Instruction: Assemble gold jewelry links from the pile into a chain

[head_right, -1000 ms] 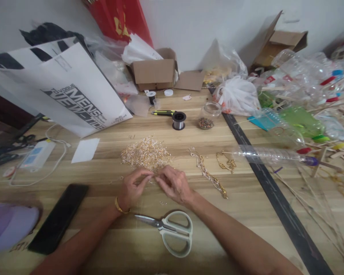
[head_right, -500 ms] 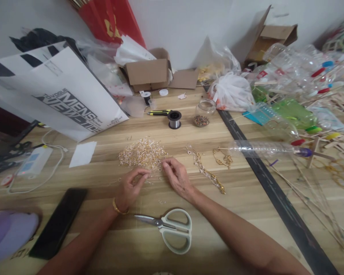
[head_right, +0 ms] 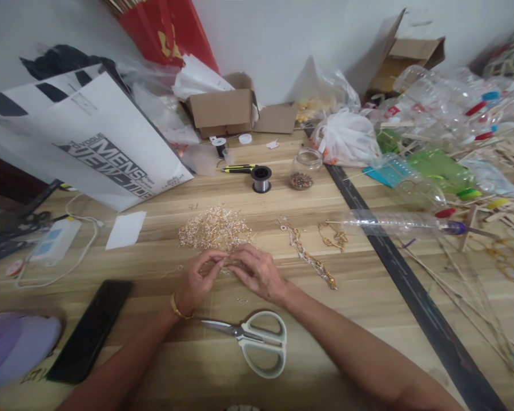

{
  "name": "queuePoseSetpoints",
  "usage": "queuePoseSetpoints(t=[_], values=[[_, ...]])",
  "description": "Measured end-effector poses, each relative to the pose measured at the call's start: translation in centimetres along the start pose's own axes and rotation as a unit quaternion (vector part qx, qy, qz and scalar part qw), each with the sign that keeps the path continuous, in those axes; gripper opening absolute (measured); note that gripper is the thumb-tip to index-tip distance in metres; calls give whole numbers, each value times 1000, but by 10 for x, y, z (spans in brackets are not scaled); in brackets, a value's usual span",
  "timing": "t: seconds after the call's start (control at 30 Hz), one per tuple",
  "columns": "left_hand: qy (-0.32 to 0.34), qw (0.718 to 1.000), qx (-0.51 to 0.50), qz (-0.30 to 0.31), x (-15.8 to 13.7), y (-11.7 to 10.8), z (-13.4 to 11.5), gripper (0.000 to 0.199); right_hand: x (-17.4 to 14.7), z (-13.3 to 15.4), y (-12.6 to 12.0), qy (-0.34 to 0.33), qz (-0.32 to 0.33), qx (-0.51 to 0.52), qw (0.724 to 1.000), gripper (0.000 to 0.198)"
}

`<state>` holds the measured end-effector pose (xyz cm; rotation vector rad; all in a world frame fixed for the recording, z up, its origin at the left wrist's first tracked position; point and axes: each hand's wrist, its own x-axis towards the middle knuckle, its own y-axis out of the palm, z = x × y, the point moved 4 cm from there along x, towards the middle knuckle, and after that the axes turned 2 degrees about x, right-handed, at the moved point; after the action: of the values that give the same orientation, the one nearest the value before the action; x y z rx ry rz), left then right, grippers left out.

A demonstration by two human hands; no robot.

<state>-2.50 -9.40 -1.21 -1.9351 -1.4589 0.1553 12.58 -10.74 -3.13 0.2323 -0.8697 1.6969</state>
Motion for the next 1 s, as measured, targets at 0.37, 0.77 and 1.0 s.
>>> queuePoseSetpoints(t=[0.37, 0.77, 1.0], values=[[-22, 999, 32, -16, 4, 0, 0, 13, -1, -1, 5, 19, 43, -52, 998, 15], [6, 979, 204, 18, 66, -8, 33, 13, -1, 1, 5, 5, 50, -70, 996, 12], [1, 961, 272, 56, 96, 10, 50, 16, 0, 1, 5, 13, 56, -69, 996, 13]])
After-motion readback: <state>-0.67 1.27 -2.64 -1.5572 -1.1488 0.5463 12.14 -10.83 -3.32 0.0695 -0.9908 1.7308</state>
